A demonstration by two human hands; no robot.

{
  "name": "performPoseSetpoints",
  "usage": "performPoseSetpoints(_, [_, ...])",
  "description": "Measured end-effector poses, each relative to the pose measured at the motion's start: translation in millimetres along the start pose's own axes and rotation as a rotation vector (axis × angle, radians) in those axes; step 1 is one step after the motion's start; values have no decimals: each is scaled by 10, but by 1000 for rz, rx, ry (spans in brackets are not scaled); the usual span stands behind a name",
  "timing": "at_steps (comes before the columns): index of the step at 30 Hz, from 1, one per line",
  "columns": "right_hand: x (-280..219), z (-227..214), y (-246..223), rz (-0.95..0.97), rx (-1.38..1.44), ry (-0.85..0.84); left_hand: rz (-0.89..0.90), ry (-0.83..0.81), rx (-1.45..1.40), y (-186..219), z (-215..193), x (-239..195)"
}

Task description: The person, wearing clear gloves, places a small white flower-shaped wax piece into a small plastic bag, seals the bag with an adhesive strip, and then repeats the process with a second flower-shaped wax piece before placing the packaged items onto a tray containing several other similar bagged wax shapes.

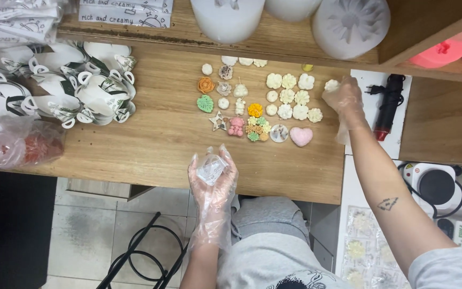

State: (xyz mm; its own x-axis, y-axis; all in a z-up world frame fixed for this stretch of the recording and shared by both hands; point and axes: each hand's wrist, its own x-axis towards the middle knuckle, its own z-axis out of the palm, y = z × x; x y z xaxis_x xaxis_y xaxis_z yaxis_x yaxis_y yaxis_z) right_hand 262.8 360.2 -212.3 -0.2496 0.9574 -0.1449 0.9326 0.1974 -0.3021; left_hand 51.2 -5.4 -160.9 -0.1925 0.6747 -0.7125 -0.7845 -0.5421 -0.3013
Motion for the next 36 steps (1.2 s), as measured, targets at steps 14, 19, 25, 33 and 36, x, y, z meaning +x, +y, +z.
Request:
performPoseSetpoints(14, [-2801, -207, -958, 302, 2068, -651, 32, -143, 215, 12, 95, 304])
performPoseSetpoints(19, [-3126, -606, -1605, 367, 1602, -604, -17, -107, 256, -20, 190, 352])
performPoseSetpoints(25, [-3306, -591, -1795, 111, 1471, -373, -77, -111, 270, -73, 177, 308])
performPoseSetpoints(33, [-3583, -807, -1999, -413, 630, 35, -178, -307, 325, -20, 92, 84])
performPoseSetpoints(36, [-3735, -607, -1852, -666, 463, 194, -166, -249, 308, 9, 113, 53])
